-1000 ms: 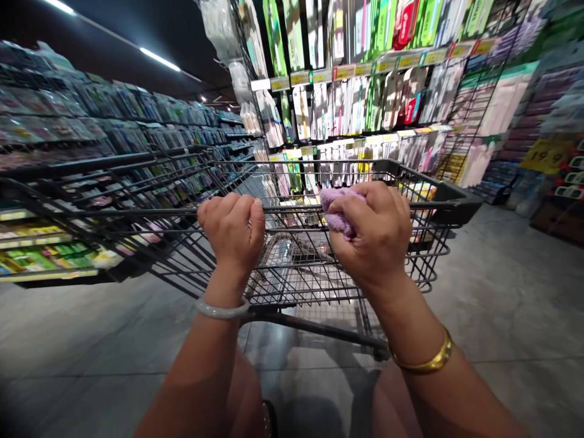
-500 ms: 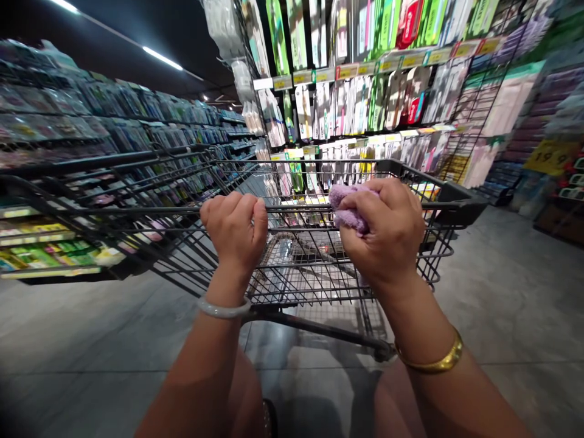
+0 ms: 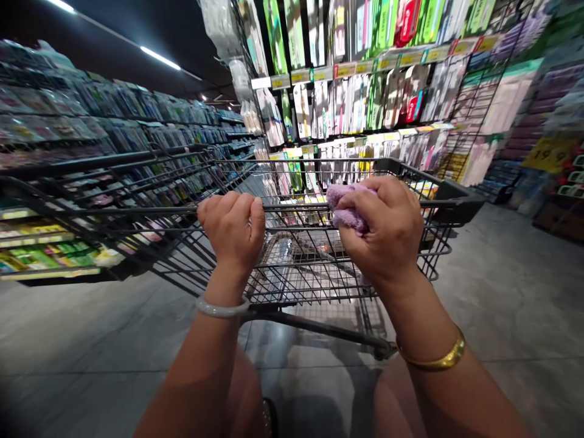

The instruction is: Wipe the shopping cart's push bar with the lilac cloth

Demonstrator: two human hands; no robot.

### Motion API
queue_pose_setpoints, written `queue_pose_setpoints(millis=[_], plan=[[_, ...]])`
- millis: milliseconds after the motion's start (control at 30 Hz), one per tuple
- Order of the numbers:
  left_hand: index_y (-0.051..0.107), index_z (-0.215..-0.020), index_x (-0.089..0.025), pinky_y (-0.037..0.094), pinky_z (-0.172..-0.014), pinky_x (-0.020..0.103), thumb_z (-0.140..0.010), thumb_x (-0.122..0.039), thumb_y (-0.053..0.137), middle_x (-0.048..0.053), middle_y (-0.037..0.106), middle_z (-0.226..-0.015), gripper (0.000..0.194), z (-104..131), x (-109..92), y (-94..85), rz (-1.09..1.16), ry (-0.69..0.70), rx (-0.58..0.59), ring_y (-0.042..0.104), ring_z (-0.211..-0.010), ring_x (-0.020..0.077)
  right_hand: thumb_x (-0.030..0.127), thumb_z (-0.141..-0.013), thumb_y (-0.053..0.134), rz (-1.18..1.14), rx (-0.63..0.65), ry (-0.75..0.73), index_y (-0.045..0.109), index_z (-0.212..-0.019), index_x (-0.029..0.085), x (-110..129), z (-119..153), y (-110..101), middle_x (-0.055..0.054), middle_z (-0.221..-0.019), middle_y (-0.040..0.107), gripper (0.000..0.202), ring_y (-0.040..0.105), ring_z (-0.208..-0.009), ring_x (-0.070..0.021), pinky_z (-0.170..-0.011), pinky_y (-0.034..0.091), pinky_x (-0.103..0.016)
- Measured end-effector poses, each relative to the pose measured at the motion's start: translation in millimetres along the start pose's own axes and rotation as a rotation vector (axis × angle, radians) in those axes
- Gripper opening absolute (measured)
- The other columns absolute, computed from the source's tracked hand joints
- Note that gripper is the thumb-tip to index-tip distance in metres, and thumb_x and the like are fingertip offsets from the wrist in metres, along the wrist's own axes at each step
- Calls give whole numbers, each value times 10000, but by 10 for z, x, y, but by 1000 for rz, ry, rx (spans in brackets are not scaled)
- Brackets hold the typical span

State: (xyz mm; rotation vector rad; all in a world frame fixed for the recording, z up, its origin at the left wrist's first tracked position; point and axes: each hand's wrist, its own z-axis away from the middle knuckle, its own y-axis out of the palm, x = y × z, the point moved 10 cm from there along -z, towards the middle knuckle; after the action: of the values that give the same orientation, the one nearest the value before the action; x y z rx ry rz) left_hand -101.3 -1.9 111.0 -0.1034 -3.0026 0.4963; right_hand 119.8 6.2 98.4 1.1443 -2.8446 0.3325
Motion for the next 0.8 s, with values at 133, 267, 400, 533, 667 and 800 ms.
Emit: queue_pose_setpoints(millis=[133, 267, 400, 533, 667, 800], plan=[[518, -711, -238, 262, -812, 410, -955, -357, 417, 44, 556, -740, 290, -7, -3, -1, 17, -9, 6, 432, -786, 229, 224, -708, 695, 13, -1, 2, 655, -865, 264, 1, 1, -6, -36, -972, 609, 166, 585, -900, -219, -768, 481, -401], [519, -711, -242, 258, -813, 410, -954, -352, 420, 42, 553, -735, 285, -2, -3, -12, 33, -10, -10, 426, -781, 225, 230, -696, 711, 33, -8, -8, 654, -861, 260, 19, 8, -3, -39, -967, 607, 177, 582, -902, -221, -794, 474, -408], [525, -717, -241, 265, -820, 410, -957, -353, 415, 45, 567, -748, 286, 4, 2, -8, 37, -11, -9, 424, -786, 225, 228, -709, 685, 56, -10, -8, 646, -862, 265, 50, 27, 14, -42, -988, 602, 163, 580, -929, -238, -830, 462, -433], [529, -718, -241, 267, -813, 408, -956, -353, 415, 45, 568, -746, 287, 5, 2, -12, 33, -8, -19, 426, -784, 225, 214, -709, 657, 83, -23, -28, 635, -865, 268, 107, 62, 25, -45, -1002, 602, 166, 562, -921, -240, -821, 446, -441], [539, -722, -242, 271, -815, 407, -953, -351, 422, 41, 560, -735, 281, 6, 1, -14, 31, -7, -34, 439, -781, 223, 189, -686, 660, 91, -12, -44, 628, -889, 274, 153, 103, 50, -44, -1034, 608, 222, 562, -955, -253, -863, 437, -462], [539, -716, -244, 274, -805, 408, -953, -353, 422, 41, 558, -731, 285, 3, -4, -6, 16, -1, -35, 440, -776, 224, 194, -705, 645, 96, 5, -47, 622, -914, 285, 176, 128, 73, -46, -1078, 599, 229, 561, -992, -267, -886, 434, -485]])
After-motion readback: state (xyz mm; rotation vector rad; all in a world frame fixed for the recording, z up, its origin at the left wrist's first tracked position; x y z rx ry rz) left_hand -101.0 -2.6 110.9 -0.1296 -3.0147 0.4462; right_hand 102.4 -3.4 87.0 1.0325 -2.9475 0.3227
